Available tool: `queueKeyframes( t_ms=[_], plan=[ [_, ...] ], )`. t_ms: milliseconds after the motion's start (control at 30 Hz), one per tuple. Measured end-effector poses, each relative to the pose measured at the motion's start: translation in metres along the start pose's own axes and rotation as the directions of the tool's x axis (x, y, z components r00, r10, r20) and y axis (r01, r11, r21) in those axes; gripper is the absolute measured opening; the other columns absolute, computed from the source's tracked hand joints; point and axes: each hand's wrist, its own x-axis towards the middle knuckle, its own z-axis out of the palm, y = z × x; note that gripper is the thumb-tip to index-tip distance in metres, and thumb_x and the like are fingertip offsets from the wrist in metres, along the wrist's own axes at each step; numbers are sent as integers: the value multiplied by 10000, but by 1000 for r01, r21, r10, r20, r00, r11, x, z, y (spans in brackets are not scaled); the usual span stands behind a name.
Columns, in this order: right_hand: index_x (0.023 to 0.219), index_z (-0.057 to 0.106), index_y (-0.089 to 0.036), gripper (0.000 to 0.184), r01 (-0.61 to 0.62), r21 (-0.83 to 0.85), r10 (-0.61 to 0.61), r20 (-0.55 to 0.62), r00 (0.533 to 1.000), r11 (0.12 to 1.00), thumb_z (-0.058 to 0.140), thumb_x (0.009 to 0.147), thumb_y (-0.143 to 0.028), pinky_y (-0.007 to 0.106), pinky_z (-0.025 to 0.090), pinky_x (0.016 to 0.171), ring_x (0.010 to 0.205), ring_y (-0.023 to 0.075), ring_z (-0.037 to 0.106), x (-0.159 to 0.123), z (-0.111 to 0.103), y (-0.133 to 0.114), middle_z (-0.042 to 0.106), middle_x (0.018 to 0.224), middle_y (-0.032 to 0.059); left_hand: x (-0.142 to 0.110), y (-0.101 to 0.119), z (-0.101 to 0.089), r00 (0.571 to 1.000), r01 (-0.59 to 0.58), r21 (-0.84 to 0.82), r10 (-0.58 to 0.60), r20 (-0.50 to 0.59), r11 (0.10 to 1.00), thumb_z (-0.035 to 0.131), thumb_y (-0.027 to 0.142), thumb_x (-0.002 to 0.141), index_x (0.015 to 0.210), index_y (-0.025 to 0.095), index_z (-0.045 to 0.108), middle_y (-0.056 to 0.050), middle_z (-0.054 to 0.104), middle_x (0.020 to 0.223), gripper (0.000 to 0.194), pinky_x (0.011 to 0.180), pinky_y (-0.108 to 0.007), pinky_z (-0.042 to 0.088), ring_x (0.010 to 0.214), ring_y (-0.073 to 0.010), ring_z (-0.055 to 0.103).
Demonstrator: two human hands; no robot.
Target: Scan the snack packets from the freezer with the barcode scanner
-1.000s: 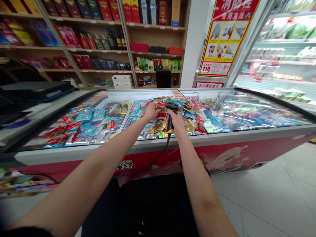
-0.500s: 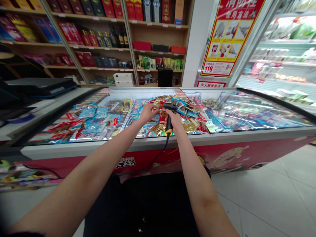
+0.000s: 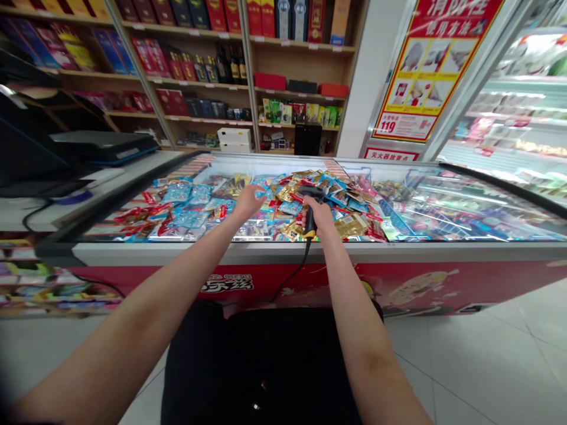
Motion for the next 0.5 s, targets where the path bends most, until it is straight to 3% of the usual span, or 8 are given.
queueKeyframes(
  t_ms=[133,267,400,500],
  plan=[
    [759,567,-197,261,10,-13,-9,21,1000,1000,632,997,-282,232,459,371,365,129,516,-3,5,-2,594,495,-8,-3,3,-4,1000,8,48,-10,26,999,631,213,893,1171,154,766,-140,722,1331,314,1184,-391,429,1320,-290,627],
    [752,555,-195,273,-3,10,3,75,997,1000,605,1011,-267,217,436,357,366,121,509,-6,15,2,576,478,-14,-4,-9,-16,998,55,138,-60,36,989,605,169,890,1204,167,775,-143,715,1350,357,1173,-407,446,1285,-301,654],
    [782,559,-202,234,-31,-12,33,131,991,999,665,973,-289,215,443,365,367,119,504,-7,30,12,581,485,-27,-4,-34,-44,985,158,238,-170,30,958,601,74,822,1267,166,765,-162,708,1371,483,1159,-414,461,1307,-331,651],
    [757,555,-206,267,-40,-36,46,174,984,999,700,953,-315,215,439,361,366,118,503,-10,43,20,582,488,-28,-6,-57,-69,951,288,267,-308,36,920,613,65,775,1343,149,727,-182,714,1370,586,1107,-425,505,1287,-357,666]
  ],
)
